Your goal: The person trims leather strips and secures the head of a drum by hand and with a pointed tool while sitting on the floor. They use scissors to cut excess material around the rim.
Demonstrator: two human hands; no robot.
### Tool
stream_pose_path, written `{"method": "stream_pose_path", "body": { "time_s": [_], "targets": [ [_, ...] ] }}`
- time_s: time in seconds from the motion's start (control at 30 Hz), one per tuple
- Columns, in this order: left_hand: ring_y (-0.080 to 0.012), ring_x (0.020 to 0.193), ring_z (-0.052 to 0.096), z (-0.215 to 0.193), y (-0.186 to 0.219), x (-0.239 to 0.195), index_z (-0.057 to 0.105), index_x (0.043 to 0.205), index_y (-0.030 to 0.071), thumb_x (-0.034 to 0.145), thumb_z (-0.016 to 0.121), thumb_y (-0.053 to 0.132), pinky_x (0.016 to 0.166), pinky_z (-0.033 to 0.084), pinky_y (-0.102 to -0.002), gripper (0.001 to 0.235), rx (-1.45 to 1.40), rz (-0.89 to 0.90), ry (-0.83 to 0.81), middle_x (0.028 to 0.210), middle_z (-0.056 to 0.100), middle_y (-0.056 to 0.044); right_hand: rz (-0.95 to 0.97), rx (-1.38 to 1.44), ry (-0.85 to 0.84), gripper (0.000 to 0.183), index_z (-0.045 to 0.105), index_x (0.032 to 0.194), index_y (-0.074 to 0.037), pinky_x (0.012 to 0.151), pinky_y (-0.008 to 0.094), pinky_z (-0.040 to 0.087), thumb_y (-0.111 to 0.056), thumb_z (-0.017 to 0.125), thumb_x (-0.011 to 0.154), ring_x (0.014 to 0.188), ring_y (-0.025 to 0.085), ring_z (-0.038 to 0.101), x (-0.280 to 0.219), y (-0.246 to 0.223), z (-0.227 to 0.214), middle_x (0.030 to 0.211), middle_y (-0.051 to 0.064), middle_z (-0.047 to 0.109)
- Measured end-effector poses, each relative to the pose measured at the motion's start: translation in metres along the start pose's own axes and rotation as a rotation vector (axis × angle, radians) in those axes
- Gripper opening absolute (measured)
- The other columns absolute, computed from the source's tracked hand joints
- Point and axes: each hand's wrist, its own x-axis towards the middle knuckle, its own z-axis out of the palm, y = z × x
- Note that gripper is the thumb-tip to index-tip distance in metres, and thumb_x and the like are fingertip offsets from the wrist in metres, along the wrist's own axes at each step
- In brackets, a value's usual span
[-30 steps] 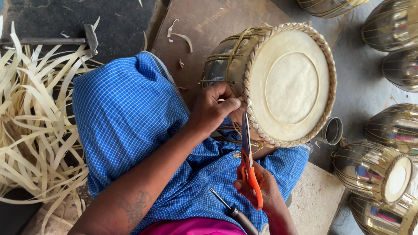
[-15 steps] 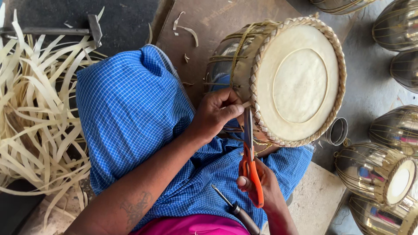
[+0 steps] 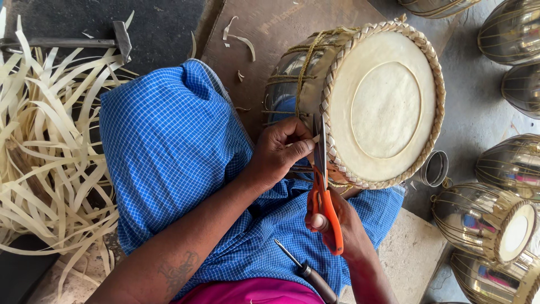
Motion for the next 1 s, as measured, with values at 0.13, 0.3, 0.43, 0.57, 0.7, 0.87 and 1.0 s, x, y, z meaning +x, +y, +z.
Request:
{"method": "stream_pose_path", "body": {
  "time_s": [0.13,0.3,0.43,0.57,0.7,0.87,1.0],
  "targets": [
    [-0.0088,0.078,0.063,0.000,0.000,0.000,0.060,0.092,0.005,0.100,0.063,0.003,0.073,0.056,-0.027,0.009,0.040,-0.015,0.007,0.084,0.064,-0.003,-0.001,0.043,-0.024,0.079,0.062,0.098,0.000,0.054,0.027,0.051,-0.073,0.077,0.068,0.062,0.013,0.062,0.002,0.005,-0.004,0.070,0.006,0.062],
    [-0.0088,0.079,0.066,-0.004,0.000,0.001,0.061,0.089,0.007,0.099,0.062,0.007,0.075,0.058,-0.027,0.010,0.002,0.000,-0.014,0.083,0.067,-0.003,0.149,-0.005,0.016,0.041,0.062,0.090,0.000,0.045,0.028,0.047,-0.033,0.081,0.075,0.051,0.014,0.060,0.005,0.014,-0.011,0.062,0.007,0.061],
    [-0.0060,0.070,0.051,-0.008,-0.002,0.001,0.060,0.086,0.007,0.100,0.066,0.008,0.065,0.045,-0.025,0.015,-0.048,0.013,0.096,0.077,0.058,0.000,0.243,0.067,0.015,0.034,0.061,0.089,0.001,0.044,0.026,0.046,-0.022,0.083,0.077,0.050,0.014,0.060,-0.002,0.026,-0.005,0.061,0.007,0.062],
    [-0.0047,0.069,0.052,-0.011,-0.004,0.002,0.063,0.088,0.008,0.098,0.067,0.009,0.064,0.045,-0.024,0.011,-0.072,0.008,0.150,0.077,0.061,0.002,0.171,0.082,-0.043,0.049,0.063,0.098,-0.002,0.045,0.025,0.043,-0.033,0.088,0.070,0.056,0.011,0.060,-0.019,0.038,0.000,0.071,0.003,0.062],
    [-0.0037,0.076,0.054,-0.010,0.001,0.003,0.063,0.090,0.009,0.100,0.070,0.010,0.071,0.047,-0.023,0.012,0.010,0.062,0.173,0.081,0.060,0.004,0.113,0.201,-0.045,0.062,0.063,0.104,-0.001,0.054,0.025,0.042,-0.045,0.090,0.071,0.065,0.009,0.053,-0.038,0.050,0.000,0.079,0.001,0.057],
    [-0.0040,0.080,0.058,-0.006,0.014,0.003,0.065,0.094,0.009,0.100,0.071,0.012,0.076,0.050,-0.022,0.009,0.156,0.126,0.155,0.086,0.064,0.003,0.132,0.196,-0.002,0.065,0.064,0.104,-0.001,0.056,0.026,0.042,-0.049,0.090,0.068,0.066,0.011,0.053,-0.049,0.061,-0.007,0.080,0.002,0.057],
    [-0.0033,0.080,0.057,-0.002,0.023,0.000,0.067,0.097,0.009,0.101,0.072,0.015,0.074,0.049,-0.022,0.009,0.401,0.292,0.130,0.089,0.061,0.003,0.140,0.175,0.017,0.067,0.065,0.103,-0.003,0.057,0.026,0.044,-0.051,0.090,0.065,0.067,0.012,0.056,-0.055,0.065,-0.008,0.081,0.002,0.058]
  ]
}}
